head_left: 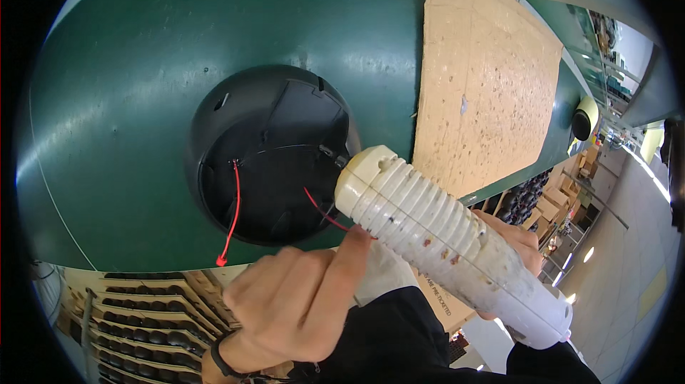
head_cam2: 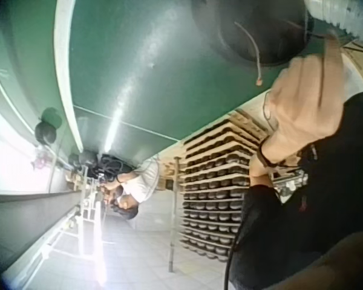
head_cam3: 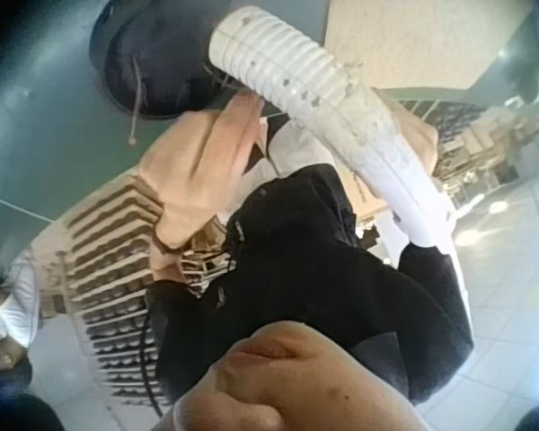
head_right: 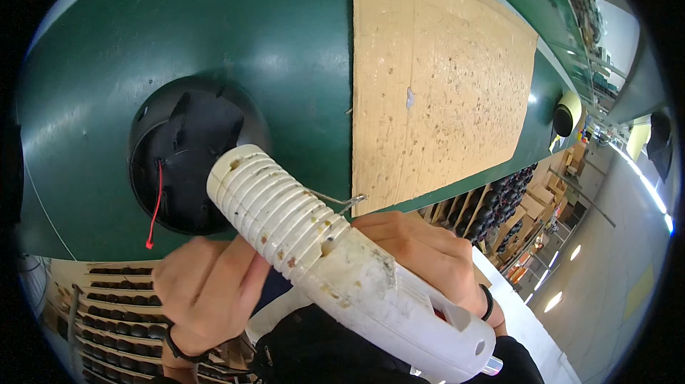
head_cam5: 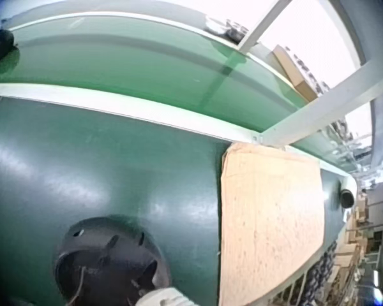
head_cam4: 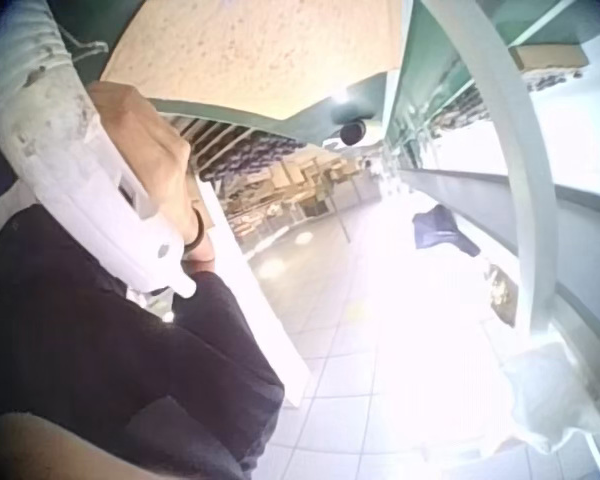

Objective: Applying glue to plastic housings and securing internal wires using a glue gun.

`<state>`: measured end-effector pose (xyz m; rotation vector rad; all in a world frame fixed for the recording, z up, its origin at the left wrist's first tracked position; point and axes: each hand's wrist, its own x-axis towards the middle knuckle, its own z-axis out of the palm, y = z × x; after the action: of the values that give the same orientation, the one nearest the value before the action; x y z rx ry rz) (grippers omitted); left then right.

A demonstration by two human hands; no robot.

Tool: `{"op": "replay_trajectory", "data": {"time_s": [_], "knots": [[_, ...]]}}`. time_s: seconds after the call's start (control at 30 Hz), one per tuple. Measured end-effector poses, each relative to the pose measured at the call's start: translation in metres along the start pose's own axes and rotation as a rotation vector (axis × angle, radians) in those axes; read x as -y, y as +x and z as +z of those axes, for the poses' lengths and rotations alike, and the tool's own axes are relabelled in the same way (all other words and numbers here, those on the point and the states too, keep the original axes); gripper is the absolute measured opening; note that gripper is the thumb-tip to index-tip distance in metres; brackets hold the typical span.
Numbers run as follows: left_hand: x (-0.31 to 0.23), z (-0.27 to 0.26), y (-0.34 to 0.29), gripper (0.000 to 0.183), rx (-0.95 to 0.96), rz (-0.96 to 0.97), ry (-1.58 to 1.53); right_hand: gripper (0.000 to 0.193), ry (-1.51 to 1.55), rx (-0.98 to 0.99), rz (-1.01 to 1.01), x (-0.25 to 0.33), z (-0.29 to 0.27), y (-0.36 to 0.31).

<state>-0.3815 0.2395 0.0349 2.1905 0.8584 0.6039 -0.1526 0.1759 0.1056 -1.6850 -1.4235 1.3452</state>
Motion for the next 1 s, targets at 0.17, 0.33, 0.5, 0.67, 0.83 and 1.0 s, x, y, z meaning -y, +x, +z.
{"op": "replay_trajectory", "data": {"time_s": [0.17,0.33,0.5,0.67,0.83,1.0], "knots": [[-0.005,-0.03,-0.008,0.024,-0.104,-0.309,-0.005,0.024,-0.129,0.035,0.029,0.004,-0.004,-0.02],[0.014,-0.053,0.028,0.018,-0.056,-0.404,-0.006,0.025,-0.269,0.075,0.052,0.003,0.001,-0.024],[0.04,-0.052,0.055,0.013,-0.039,-0.183,-0.052,0.028,-0.327,0.229,-0.059,0.017,0.015,-0.009],[0.063,-0.046,0.069,0.011,-0.024,-0.089,-0.19,0.03,-0.398,0.197,0.021,0.03,0.019,-0.011],[0.068,-0.043,0.07,0.011,-0.027,-0.17,-0.42,0.031,-0.443,0.172,0.015,0.036,0.021,-0.01],[0.068,-0.045,0.067,0.009,-0.053,-0.248,-0.528,0.03,-0.484,0.193,0.02,0.045,0.024,-0.002]]}}
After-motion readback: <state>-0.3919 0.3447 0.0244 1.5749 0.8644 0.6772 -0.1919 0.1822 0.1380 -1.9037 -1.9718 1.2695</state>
